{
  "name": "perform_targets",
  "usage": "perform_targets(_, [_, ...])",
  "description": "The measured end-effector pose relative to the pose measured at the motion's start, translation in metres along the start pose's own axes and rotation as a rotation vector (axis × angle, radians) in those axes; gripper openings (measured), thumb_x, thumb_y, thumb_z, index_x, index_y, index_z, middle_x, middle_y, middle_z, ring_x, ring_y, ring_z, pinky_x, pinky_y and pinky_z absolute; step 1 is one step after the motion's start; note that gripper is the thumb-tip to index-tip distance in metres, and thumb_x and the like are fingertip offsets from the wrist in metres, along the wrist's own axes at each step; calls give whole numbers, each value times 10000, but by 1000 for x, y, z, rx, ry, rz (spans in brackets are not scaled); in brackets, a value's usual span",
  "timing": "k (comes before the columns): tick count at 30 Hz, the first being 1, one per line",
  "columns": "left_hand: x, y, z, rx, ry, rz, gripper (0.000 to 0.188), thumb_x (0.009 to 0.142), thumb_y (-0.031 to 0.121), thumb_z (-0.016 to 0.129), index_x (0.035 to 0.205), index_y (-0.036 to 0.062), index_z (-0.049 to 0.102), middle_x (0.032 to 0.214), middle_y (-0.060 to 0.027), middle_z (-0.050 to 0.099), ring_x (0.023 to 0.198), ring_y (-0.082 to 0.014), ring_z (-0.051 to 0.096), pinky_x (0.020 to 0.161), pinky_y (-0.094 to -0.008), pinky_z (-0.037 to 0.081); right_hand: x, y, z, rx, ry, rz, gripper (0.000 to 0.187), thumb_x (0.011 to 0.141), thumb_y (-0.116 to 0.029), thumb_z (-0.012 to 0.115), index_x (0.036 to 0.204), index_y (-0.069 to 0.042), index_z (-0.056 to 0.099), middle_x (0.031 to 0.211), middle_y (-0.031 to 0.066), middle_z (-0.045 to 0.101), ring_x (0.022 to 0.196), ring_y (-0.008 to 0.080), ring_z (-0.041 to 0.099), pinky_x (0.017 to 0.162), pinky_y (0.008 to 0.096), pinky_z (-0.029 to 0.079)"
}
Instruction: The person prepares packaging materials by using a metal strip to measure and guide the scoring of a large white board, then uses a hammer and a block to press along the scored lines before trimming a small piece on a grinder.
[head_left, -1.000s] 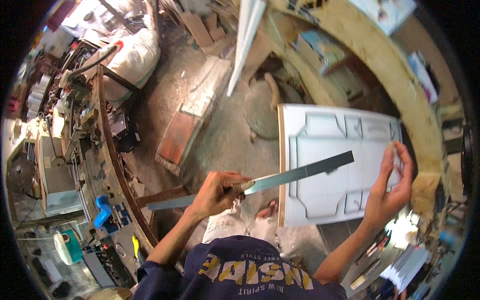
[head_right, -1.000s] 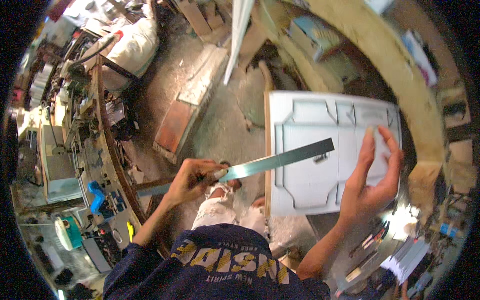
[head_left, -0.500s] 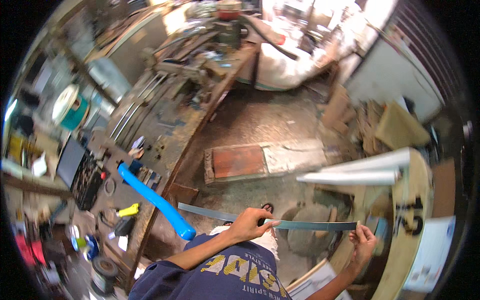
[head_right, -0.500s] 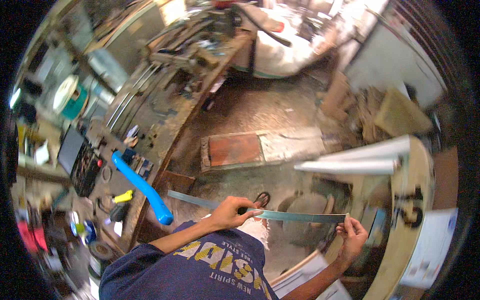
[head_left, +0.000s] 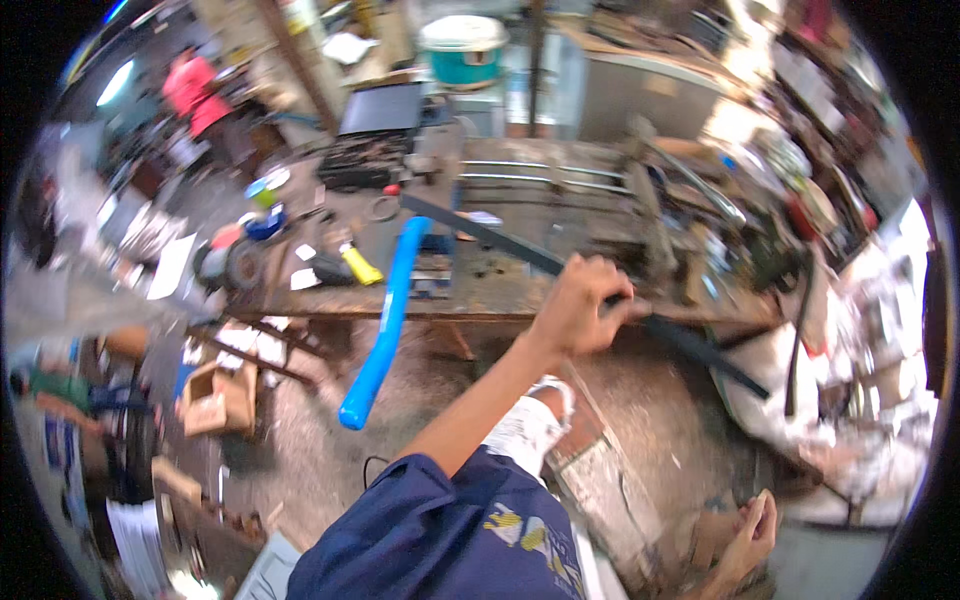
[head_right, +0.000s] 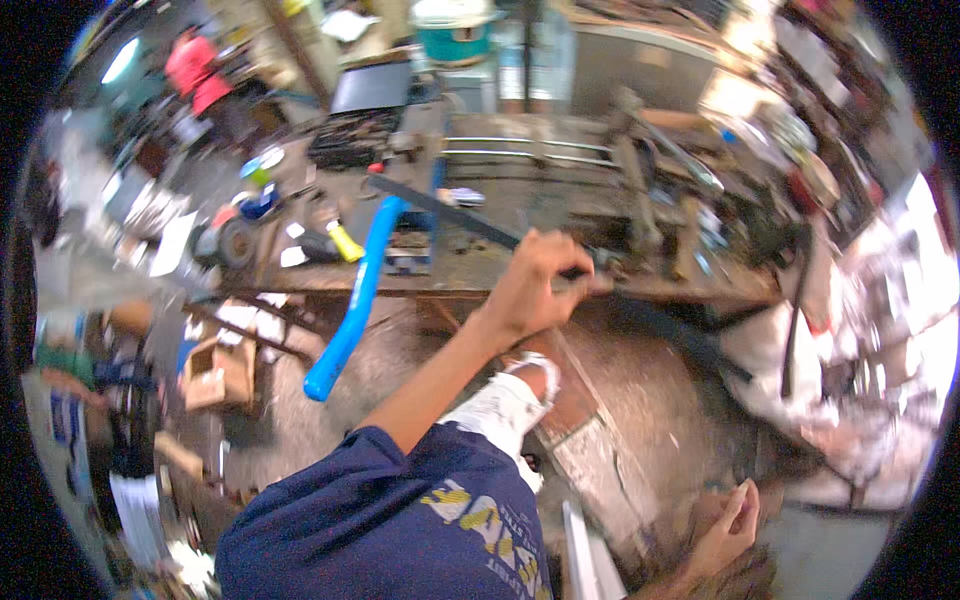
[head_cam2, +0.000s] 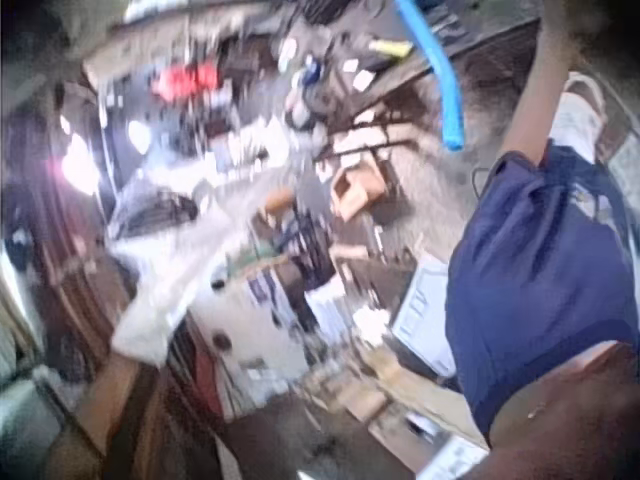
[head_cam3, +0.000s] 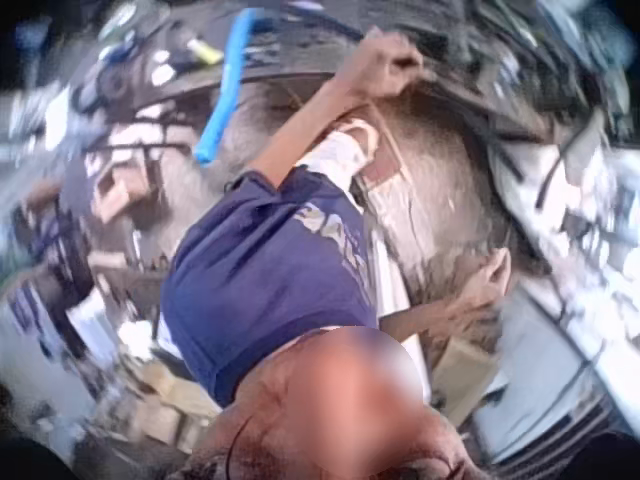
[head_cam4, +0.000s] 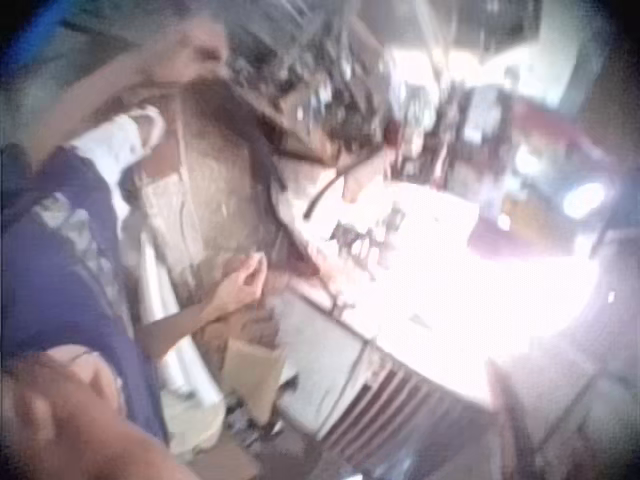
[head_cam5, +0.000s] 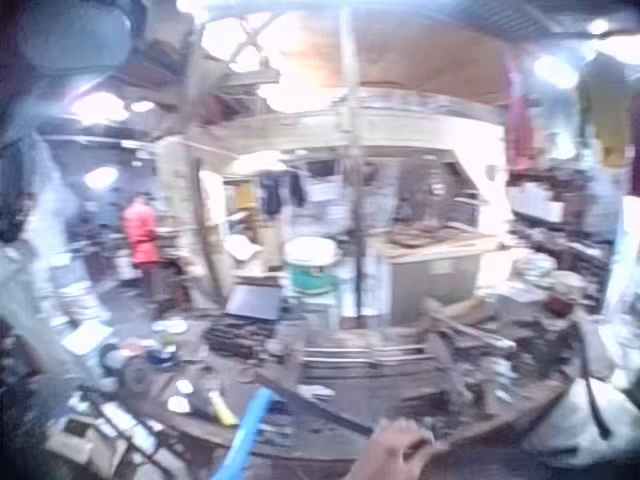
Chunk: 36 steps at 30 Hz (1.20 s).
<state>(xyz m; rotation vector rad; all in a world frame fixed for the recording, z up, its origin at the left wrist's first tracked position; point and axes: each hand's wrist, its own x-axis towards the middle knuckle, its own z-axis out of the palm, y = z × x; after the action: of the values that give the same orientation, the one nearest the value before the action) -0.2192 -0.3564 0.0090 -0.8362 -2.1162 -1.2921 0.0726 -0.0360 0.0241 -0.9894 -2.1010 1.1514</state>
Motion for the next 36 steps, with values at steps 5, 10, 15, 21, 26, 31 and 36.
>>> perform_targets(5, [51,-147,-52,274,122,-300,295,773,297,825,798,18,731,805,-142,721,745,-260,687,681,-371,499,75,-13,91,-99,-404,89,262,962,-210,678,1109,8,681,844,22,657,757,98,616,648,241,489])
perform_targets(10, [49,-259,-46,360,70,-436,363,845,341,790,777,-7,707,668,-87,664,631,-132,624,606,-301,467,154,-87,188,-47,-471,22,253,950,-165,676,1038,72,681,887,67,694,832,119,628,770,277,512])
perform_targets(15, [74,-300,-3,370,-138,-635,341,856,316,780,784,-3,683,617,-86,588,545,-143,479,536,-331,375,208,-204,258,202,-643,292,518,1063,-406,441,1143,57,660,989,124,700,863,164,653,807,303,527])
perform_targets(21, [67,-289,52,161,-320,-833,273,842,249,793,864,-5,698,646,-95,605,552,-145,481,542,-326,387,221,-310,300,122,-849,670,642,1084,-450,311,1424,79,444,941,129,666,601,139,595,508,249,477])
perform_targets(26, [82,-287,57,184,-486,-938,229,827,174,805,854,-20,686,670,-116,622,598,-171,537,579,-332,430,256,-374,317,-179,-962,577,459,998,-269,591,1317,53,519,751,145,636,656,178,641,605,300,493])
perform_targets(31, [119,-297,87,-132,-769,-1090,205,835,111,796,820,-47,667,681,-127,647,598,-164,593,597,-315,477,266,-414,328,-288,-787,712,263,968,-202,636,1139,-6,600,721,253,600,708,476,626,612,494,485])
perform_targets(36, [127,-309,95,-215,-845,-1071,177,846,89,791,817,-48,683,672,-74,670,594,-106,601,576,-276,480,288,-411,336,-396,-846,854,194,958,-176,654,919,-13,556,727,289,547,706,489,591,577,462,466])
